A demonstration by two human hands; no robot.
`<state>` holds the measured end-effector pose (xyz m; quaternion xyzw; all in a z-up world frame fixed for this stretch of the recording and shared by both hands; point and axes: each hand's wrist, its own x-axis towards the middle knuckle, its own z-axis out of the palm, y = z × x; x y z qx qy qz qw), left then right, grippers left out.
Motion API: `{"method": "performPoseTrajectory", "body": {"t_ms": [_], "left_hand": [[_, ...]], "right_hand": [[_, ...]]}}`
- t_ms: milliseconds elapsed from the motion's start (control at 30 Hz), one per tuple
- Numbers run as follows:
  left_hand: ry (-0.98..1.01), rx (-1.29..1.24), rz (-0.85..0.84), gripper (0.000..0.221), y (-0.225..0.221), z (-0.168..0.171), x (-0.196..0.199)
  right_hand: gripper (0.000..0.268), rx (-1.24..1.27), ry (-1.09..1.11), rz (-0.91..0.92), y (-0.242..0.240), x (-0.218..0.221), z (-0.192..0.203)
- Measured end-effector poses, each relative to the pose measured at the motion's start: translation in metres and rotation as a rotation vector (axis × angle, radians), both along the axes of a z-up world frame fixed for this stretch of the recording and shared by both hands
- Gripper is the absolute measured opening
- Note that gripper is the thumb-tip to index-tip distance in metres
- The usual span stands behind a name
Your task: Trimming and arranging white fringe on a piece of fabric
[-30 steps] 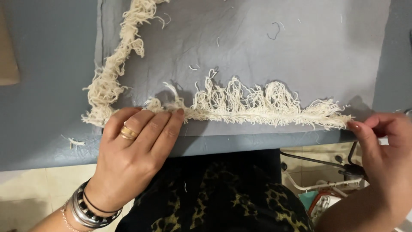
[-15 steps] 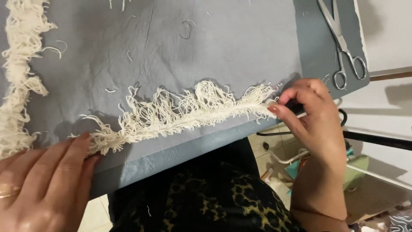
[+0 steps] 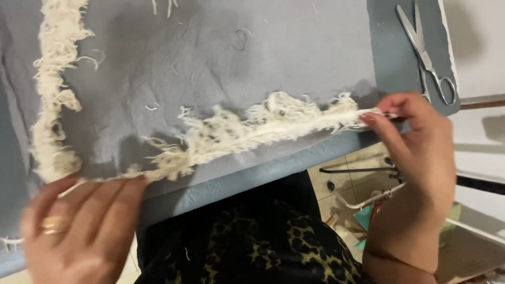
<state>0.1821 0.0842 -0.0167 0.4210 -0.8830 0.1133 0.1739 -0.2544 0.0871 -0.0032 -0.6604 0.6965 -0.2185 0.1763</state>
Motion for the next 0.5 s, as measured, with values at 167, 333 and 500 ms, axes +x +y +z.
{"method": "performPoseTrajectory", "body": {"t_ms": [167, 333, 500], "left_hand": [[0.107, 0.070, -0.098, 0.020, -0.007, 0.004, -0.025], [0.144, 0.077, -0.162, 0.019, -0.009, 0.002, -0.041], [0.186, 0.065, -0.186, 0.019, -0.010, 0.001, -0.042]], "right_hand": [[0.017, -0.007, 0.068, -0.052, 0.013, -0.035, -0.005], [0.019, -0.022, 0.168, -0.194, 0.022, -0.070, -0.024], [0.017, -0.223, 0.364, 0.110, 0.017, -0.026, -0.001]]}}
